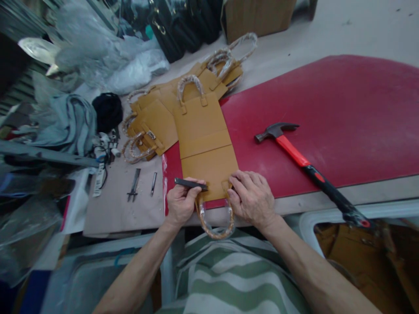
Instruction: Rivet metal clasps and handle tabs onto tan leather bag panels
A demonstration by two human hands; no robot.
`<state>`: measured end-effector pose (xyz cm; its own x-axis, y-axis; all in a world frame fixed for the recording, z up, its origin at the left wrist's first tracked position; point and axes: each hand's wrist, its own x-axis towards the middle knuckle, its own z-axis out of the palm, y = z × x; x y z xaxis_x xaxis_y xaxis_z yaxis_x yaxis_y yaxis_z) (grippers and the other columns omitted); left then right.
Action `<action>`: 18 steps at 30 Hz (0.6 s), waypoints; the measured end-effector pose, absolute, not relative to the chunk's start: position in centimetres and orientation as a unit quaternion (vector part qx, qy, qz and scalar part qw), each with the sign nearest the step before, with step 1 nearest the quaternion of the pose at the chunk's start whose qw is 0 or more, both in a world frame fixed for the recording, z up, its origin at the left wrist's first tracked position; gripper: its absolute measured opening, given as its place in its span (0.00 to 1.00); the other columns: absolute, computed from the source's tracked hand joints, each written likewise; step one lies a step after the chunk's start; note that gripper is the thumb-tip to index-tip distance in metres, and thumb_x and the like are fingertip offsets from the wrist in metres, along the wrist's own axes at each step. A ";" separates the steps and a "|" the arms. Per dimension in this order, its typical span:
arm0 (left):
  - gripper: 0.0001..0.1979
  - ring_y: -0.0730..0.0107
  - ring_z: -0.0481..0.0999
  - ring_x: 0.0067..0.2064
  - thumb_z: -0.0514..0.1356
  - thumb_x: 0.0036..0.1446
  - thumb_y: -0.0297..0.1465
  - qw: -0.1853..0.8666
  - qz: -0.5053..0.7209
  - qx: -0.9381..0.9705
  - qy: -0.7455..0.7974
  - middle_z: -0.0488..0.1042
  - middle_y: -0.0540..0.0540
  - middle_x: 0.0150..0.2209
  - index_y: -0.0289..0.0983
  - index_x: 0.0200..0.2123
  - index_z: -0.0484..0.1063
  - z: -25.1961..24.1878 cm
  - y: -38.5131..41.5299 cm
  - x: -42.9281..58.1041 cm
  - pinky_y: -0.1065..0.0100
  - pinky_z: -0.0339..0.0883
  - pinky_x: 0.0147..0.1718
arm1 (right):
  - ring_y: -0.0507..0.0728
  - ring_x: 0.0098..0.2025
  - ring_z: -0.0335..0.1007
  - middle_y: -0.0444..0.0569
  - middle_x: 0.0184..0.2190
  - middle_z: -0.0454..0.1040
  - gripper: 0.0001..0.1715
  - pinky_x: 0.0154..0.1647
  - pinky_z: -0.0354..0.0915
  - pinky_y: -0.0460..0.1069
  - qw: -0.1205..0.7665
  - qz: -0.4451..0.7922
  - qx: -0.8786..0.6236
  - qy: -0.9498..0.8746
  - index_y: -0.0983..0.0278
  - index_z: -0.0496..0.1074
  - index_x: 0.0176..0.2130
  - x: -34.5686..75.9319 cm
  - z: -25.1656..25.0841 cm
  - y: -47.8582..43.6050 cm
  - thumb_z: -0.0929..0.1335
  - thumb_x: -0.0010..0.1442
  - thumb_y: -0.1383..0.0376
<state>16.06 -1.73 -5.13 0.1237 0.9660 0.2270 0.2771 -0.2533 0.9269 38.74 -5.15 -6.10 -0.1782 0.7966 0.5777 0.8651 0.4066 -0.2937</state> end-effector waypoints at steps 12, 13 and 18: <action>0.05 0.65 0.86 0.40 0.65 0.62 0.31 0.348 0.464 0.674 0.458 0.85 0.44 0.39 0.37 0.41 0.78 -4.7 -1.6 17.5 0.67 0.81 0.42 | 0.62 0.48 0.71 0.55 0.48 0.79 0.13 0.51 0.63 0.57 0.336 -0.029 -0.552 -0.763 0.63 0.74 0.48 38.7 -5.8 -5.2 0.64 0.67 0.64; 0.06 0.65 0.86 0.40 0.64 0.62 0.31 0.348 0.462 0.672 0.462 0.85 0.44 0.39 0.37 0.41 0.78 -4.8 -1.6 17.5 0.67 0.82 0.42 | 0.62 0.47 0.71 0.55 0.47 0.79 0.13 0.50 0.63 0.57 0.337 -0.029 -0.551 -0.763 0.64 0.74 0.48 38.7 -5.7 -5.2 0.64 0.67 0.64; 0.06 0.64 0.86 0.40 0.64 0.62 0.32 0.354 0.454 0.669 0.470 0.85 0.44 0.39 0.36 0.41 0.78 -5.0 -1.8 17.6 0.66 0.82 0.43 | 0.62 0.47 0.70 0.56 0.46 0.79 0.12 0.49 0.63 0.57 0.346 -0.041 -0.547 -0.761 0.65 0.74 0.46 38.6 -5.6 -5.1 0.64 0.67 0.64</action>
<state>17.56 -1.76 -5.04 0.1449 0.9505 0.2750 0.3075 -0.3074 0.9005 38.64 -5.14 -5.64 -0.1626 0.8044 0.5714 0.8614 0.3982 -0.3154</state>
